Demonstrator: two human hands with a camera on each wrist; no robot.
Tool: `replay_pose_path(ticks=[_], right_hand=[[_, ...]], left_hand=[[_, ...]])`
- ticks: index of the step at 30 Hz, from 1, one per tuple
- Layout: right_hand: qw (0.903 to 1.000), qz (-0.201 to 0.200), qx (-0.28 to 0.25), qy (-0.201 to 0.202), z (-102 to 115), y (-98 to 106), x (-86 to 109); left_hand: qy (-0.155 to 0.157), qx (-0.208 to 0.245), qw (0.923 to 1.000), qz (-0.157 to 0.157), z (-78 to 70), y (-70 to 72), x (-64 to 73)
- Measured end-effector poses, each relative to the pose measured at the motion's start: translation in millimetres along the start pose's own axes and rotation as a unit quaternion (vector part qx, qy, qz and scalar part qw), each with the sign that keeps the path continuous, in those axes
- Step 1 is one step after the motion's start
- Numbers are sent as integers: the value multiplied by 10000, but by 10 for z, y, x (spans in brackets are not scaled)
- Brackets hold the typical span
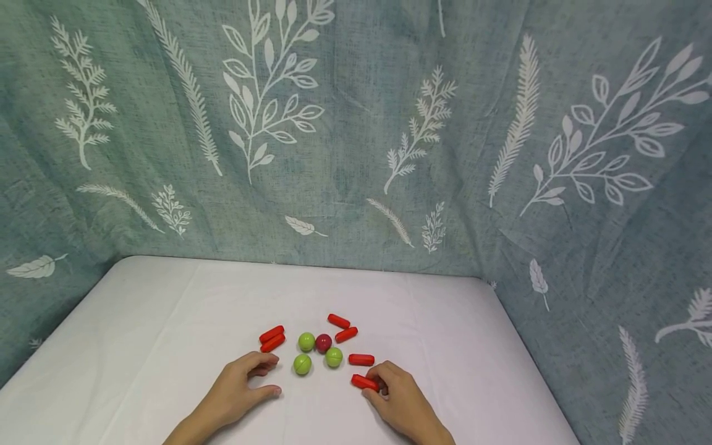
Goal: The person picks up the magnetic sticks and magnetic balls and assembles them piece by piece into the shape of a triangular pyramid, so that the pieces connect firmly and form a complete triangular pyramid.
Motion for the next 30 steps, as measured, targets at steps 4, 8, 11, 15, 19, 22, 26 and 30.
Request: replay_pose_path(ticks=[4, 8, 11, 15, 19, 22, 26, 30], right_hand=[[9999, 103, -109, 39, 38, -11, 0], [9997, 138, -173, 103, 62, -35, -1], [9994, 162, -234, 175, 74, -58, -2], [9990, 233, -305, 222, 82, -77, -5], [9989, 281, -340, 175, 93, -79, -3], [9987, 295, -374, 162, 114, -80, -2], [9987, 312, -362, 172, 142, -88, -2], [9990, 312, -269, 156, 154, -90, 0]], left_hand=[[-80, 44, 9999, 66, -32, -49, -43], [-136, -71, 9999, 41, -51, -109, -84], [-151, -208, 9997, -44, -72, -153, -109], [-176, -326, 9993, -111, -96, -198, -140], [-165, -369, 9992, -54, -120, -227, -170], [-123, -379, 9992, 5, -137, -246, -198], [-136, -421, 9990, 39, -158, -265, -237], [-187, -452, 9988, 14, -182, -282, -258]])
Point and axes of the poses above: each hand's wrist, its own x-axis away from the middle knuckle, its own y-axis out of the back of the hand, z = x × y, the point moved 2 cm from there along -x, towards the middle knuckle, and after that the axes turned 7 degrees about -x, right-handed, at the moved point
